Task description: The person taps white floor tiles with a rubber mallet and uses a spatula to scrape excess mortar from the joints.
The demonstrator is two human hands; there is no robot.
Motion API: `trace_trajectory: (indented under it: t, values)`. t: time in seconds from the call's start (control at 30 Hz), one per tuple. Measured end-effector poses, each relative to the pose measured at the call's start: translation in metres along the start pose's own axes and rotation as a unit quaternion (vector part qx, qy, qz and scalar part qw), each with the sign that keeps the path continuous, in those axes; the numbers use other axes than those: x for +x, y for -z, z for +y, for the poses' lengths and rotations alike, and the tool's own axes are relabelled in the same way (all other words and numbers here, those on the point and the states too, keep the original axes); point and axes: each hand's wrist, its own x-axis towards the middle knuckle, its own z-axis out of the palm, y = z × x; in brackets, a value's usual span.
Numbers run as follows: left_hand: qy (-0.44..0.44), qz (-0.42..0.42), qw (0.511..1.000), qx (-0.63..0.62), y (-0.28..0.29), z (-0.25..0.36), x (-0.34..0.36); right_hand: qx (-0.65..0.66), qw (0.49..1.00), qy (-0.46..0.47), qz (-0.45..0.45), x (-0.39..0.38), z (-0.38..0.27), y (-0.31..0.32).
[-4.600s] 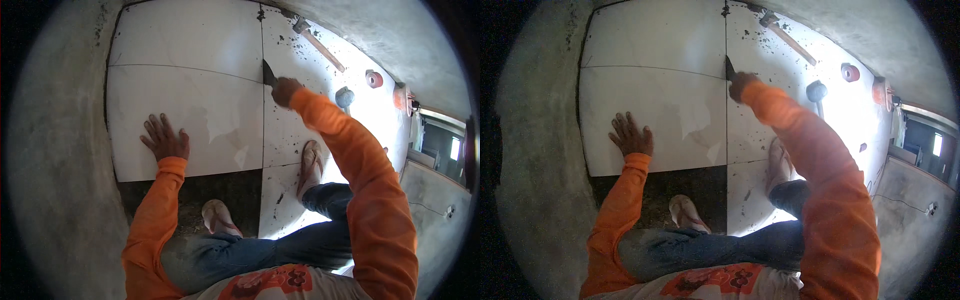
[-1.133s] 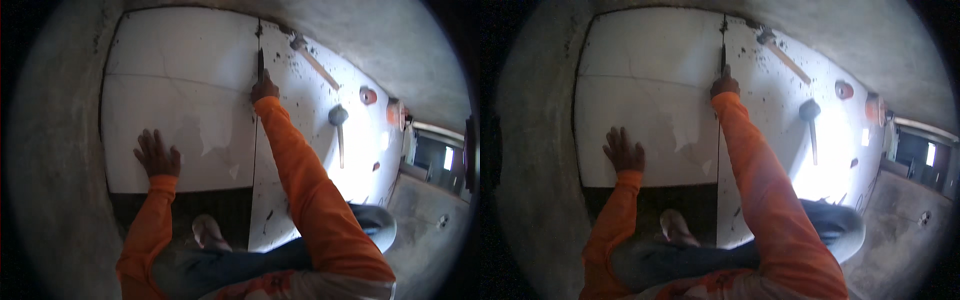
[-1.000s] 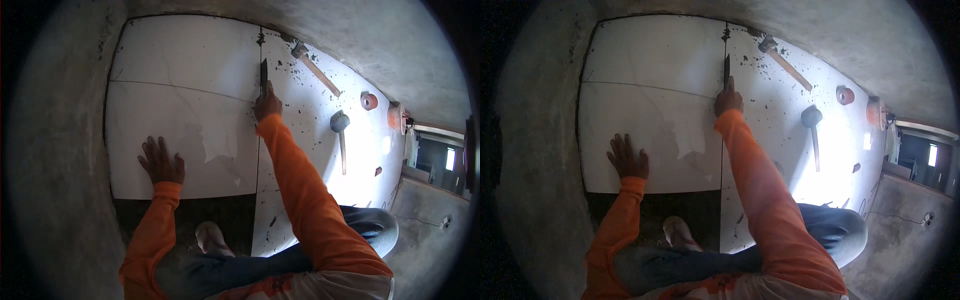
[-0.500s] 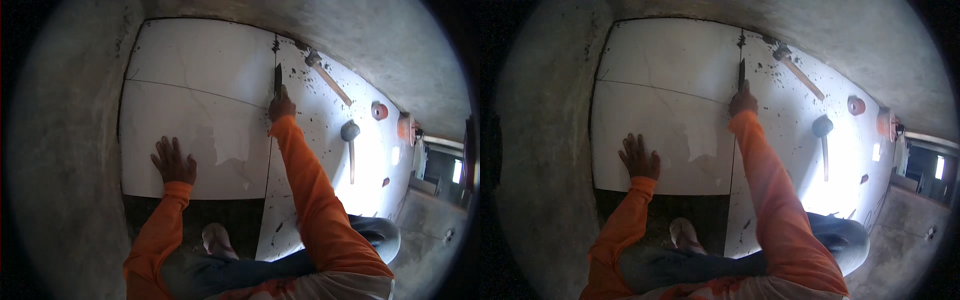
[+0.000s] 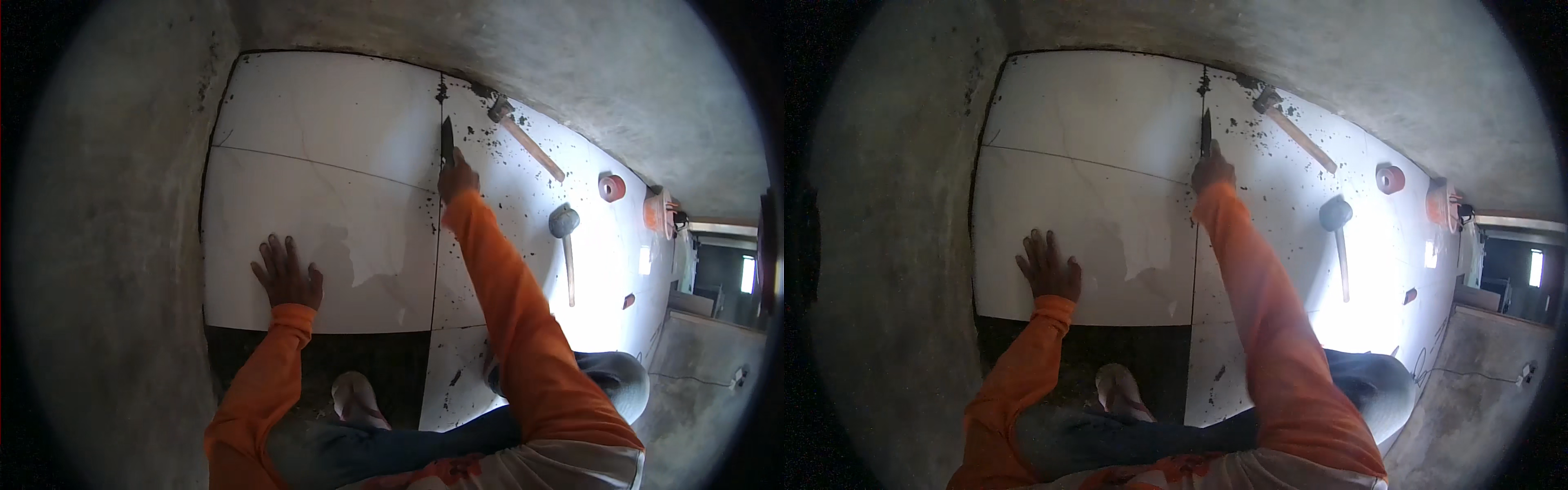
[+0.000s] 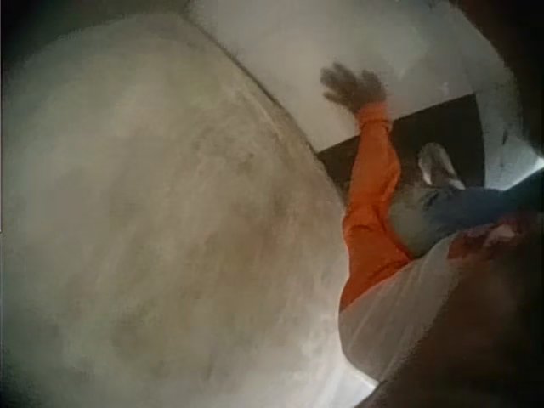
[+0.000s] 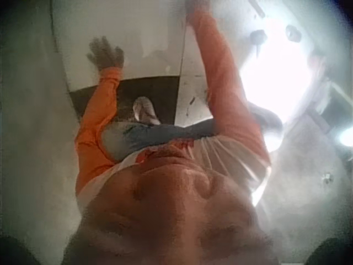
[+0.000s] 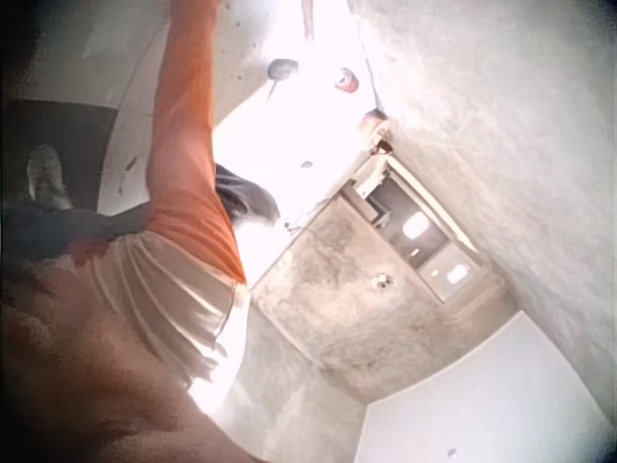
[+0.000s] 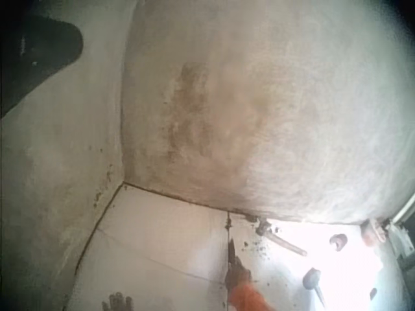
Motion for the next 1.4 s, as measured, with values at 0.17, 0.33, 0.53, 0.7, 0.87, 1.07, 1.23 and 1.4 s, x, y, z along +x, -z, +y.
trace_trajectory:
  t: [0.17, 0.33, 0.53, 0.7, 0.87, 1.07, 1.23, 1.4]
  values:
    - [0.003, -0.012, 1.000, -0.008, 0.009, -0.003, 0.002, -0.039, 0.998, 0.017, -0.053, 0.019, -0.001, 0.012]
    - [0.013, -0.027, 0.999, -0.025, 0.005, 0.012, 0.004, -0.027, 0.998, -0.030, -0.045, 0.070, 0.000, 0.006]
    - [0.019, -0.017, 1.000, -0.002, 0.008, -0.002, 0.006, -0.032, 0.999, 0.016, -0.031, 0.018, -0.007, 0.001]
    - [-0.007, -0.021, 1.000, -0.005, -0.010, 0.014, 0.009, -0.137, 0.988, -0.062, -0.043, 0.086, -0.009, -0.016]
    - [0.024, -0.050, 0.998, -0.010, 0.011, 0.004, 0.009, -0.099, 0.992, -0.022, -0.078, 0.030, -0.030, 0.006]
    - [0.004, -0.026, 0.999, -0.025, 0.005, -0.001, 0.015, -0.135, 0.988, -0.020, -0.074, 0.029, -0.034, 0.007]
    - [0.001, -0.036, 0.999, -0.036, 0.007, 0.008, 0.012, -0.124, 0.986, -0.096, -0.061, 0.063, -0.055, 0.015]
    - [-0.012, -0.012, 0.999, -0.050, 0.004, 0.003, 0.012, -0.172, 0.974, -0.098, -0.109, 0.062, -0.038, 0.009]
